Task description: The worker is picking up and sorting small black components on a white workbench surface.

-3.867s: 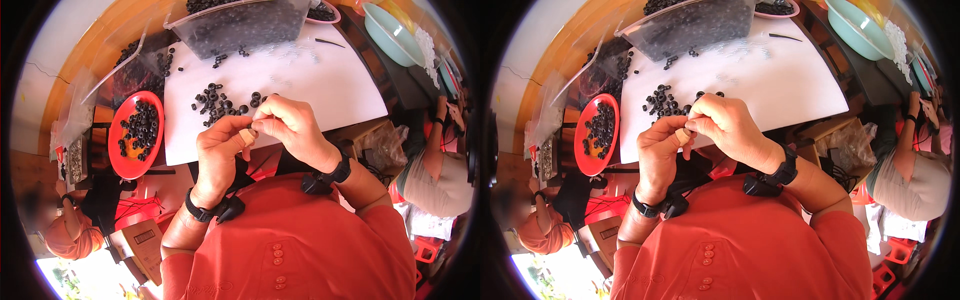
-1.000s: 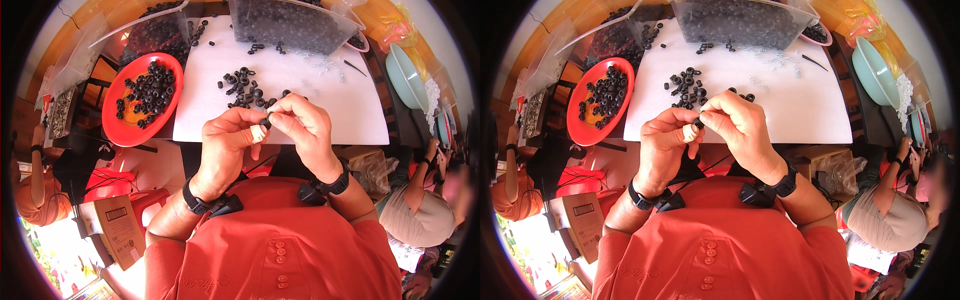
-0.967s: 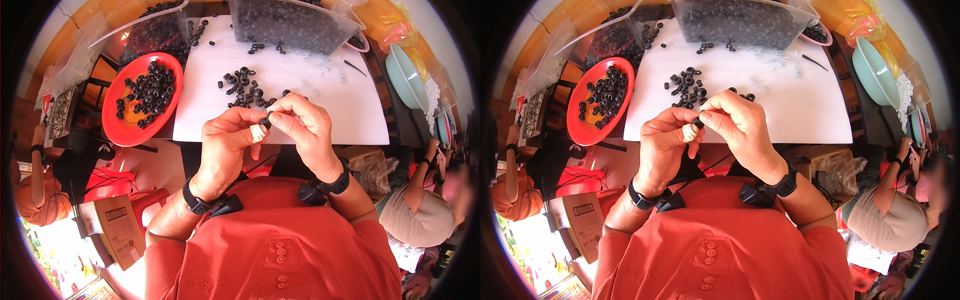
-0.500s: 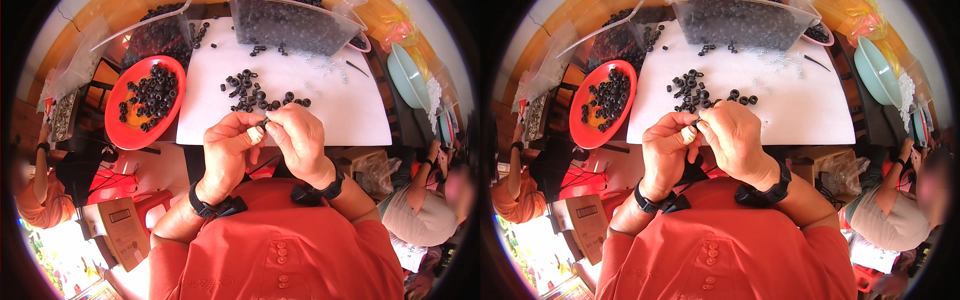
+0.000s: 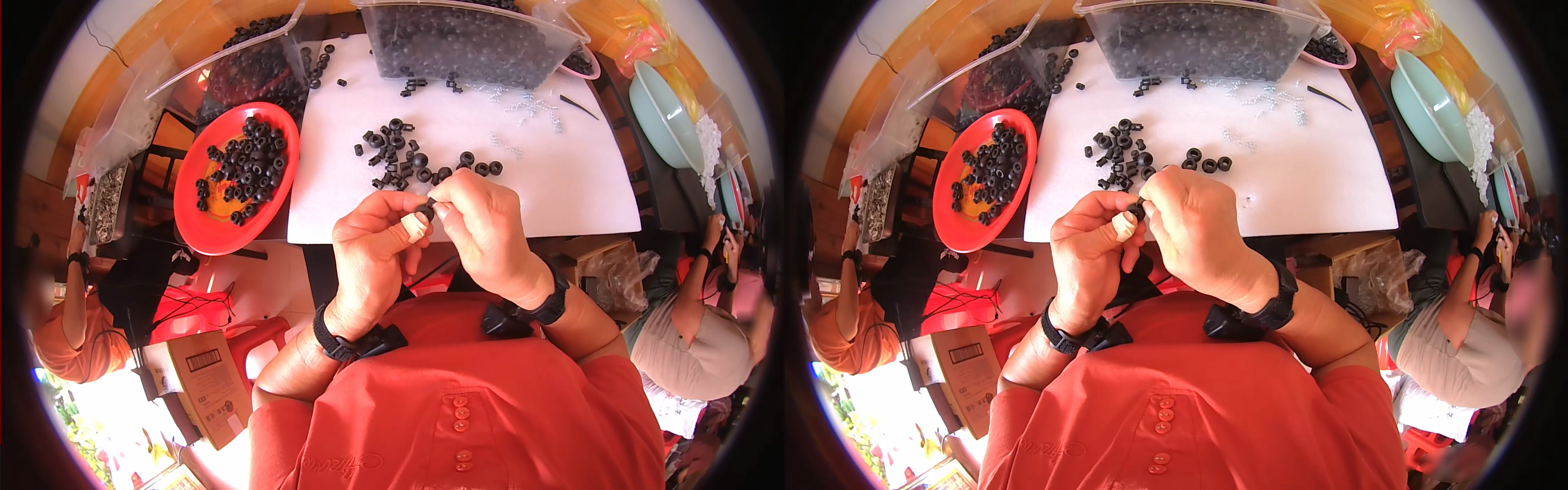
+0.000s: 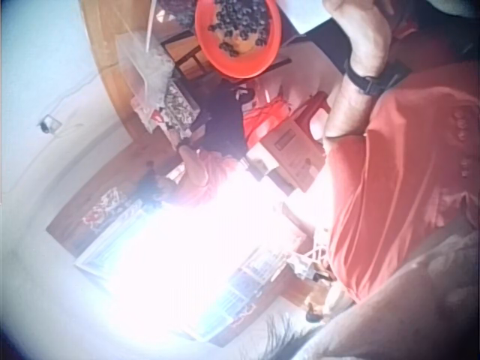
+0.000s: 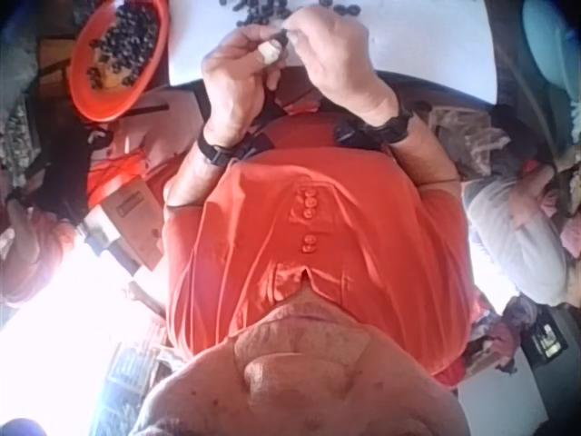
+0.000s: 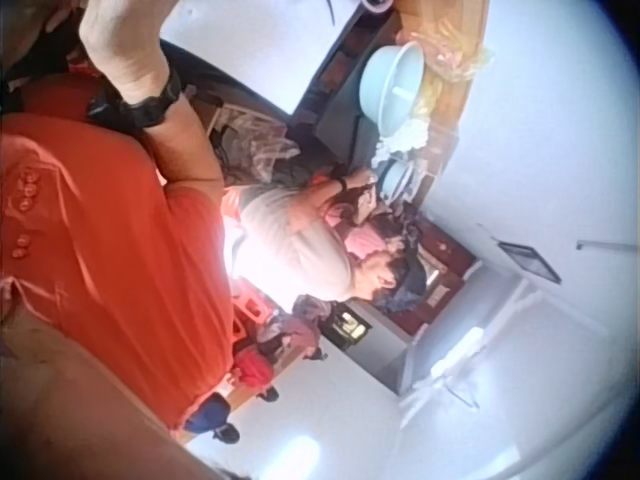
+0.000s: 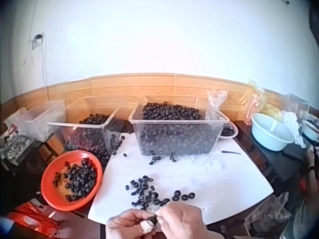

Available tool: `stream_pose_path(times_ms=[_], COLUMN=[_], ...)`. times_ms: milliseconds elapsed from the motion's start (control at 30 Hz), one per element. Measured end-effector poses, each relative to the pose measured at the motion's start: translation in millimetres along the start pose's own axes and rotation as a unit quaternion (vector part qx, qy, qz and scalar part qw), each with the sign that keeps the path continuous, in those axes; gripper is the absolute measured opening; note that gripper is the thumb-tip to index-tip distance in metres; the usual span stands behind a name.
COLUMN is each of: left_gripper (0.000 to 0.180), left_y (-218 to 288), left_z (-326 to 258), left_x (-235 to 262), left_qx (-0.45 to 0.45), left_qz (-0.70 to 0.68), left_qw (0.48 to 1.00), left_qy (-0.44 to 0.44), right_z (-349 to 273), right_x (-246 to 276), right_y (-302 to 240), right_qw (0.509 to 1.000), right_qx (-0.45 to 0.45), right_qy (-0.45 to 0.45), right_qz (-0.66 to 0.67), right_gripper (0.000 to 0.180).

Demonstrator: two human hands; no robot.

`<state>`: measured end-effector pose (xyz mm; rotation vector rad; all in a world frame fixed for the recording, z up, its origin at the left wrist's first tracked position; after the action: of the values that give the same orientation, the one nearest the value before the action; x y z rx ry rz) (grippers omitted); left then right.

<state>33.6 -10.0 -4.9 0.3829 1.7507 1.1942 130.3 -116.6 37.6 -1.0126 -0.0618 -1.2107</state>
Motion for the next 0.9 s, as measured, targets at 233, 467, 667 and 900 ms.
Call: stream_pose_path(times_ms=[233,467,667,900], left_gripper=[0.012,0.010,0.010,0.010], left_y=[-0.6,-0.4,-2.3,4.3], left_z=[-0.5,-3.5,-2.9,-1.8], left_x=[-0.4,-2.2,-0.5,-10.1], left_qx=[-0.006,-0.010,-0.020,-0.051], left_qz=[-0.008,-0.012,-0.016,-0.035], left_qw=[1.000,1.000,1.000,0.998], left_qy=[-0.013,0.017,0.001,0.024], right_z=[-2.4,-4.3,-8.2,-9.0], right_x=[-3.4,-9.1,-4.9,-7.4], right_y=[-4.2,-12.9,-11.8,-13.0], right_qw=[0.999,0.987,0.987,0.990], right_qx=[-0.020,0.109,0.123,0.091], right_qy=[0.022,0.068,0.052,0.080], right_qz=[0.013,-0.097,-0.094,-0.072], right_gripper=[0.016,0.020,0.021,0.026])
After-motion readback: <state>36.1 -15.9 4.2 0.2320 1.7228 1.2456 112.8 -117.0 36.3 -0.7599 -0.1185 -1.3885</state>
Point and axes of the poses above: each hand's wrist, its own z-axis towards the middle knuckle, its own x-axis out of the back of the hand, y = z × x, the point moved 4 cm from there along z, towards the middle knuckle, and after that the axes turned 6 degrees about -x, right-handed, at the moved point
